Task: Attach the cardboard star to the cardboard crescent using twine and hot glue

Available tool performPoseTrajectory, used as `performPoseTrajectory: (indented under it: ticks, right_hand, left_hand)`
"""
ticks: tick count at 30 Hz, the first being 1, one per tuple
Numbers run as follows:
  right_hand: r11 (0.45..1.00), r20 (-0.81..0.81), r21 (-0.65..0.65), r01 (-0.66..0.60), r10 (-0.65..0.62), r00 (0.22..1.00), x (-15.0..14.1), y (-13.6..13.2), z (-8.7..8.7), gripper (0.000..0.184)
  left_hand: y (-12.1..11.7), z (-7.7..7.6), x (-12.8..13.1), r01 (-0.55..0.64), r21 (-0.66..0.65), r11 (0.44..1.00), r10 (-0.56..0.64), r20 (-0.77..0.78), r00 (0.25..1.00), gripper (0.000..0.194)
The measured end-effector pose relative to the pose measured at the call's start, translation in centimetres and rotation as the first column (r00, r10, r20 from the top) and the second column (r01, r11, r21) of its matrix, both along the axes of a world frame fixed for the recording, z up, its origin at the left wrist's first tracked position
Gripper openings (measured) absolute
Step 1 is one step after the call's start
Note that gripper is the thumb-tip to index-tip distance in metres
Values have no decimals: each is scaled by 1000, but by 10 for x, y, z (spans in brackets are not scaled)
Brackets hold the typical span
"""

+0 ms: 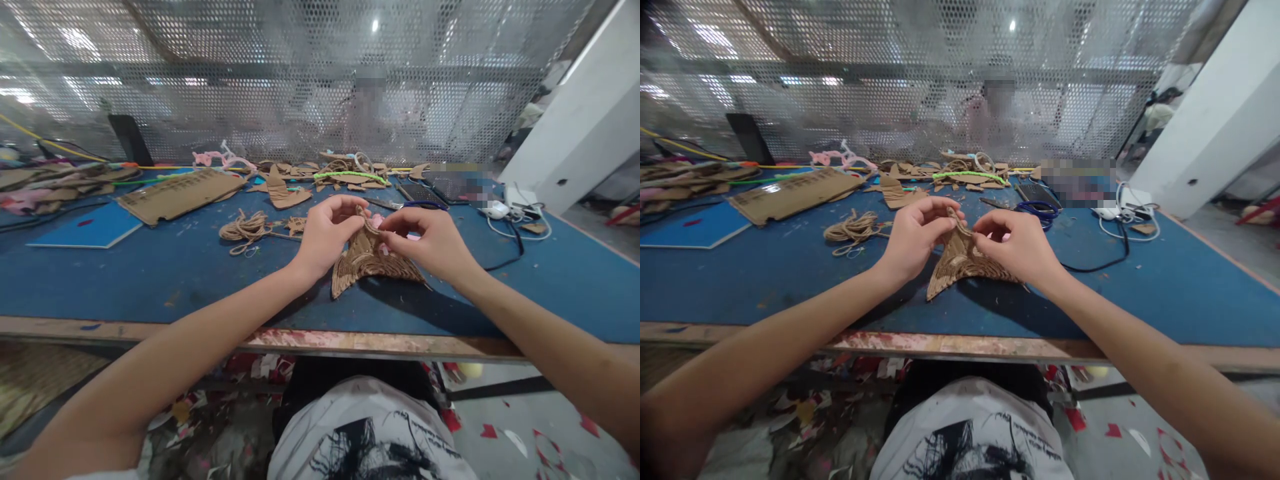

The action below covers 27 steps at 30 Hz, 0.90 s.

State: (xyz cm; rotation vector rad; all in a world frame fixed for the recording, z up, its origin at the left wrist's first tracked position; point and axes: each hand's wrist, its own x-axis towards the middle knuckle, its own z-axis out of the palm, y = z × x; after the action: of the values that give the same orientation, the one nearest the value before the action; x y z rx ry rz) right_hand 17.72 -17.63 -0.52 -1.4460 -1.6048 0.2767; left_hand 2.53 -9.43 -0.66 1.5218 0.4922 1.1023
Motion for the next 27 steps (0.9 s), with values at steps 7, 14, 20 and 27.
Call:
performPoseTrajectory:
  ticks: [7,14,20,27]
  right_hand:
    - [998,215,68,2,-17,976,0,0,-1,11]
    - [970,190,243,-30,-17,982,3,2,-3,7]
    - [980,-433,169,-102,167,886,11,11,-1,21]
    - [973,-868,-26,-228,91,488,13,16,9,14]
  left_hand:
    - [1,2,-2,51,1,999,-51,-110,993,17]
    - [6,-1,-2,83,-76,994,-95,-186,978,30]
    - [10,-4,-2,59,-26,998,-63,-201,977,33]
    - [15,0,-5,-57,-215,975,22,-160,987,32]
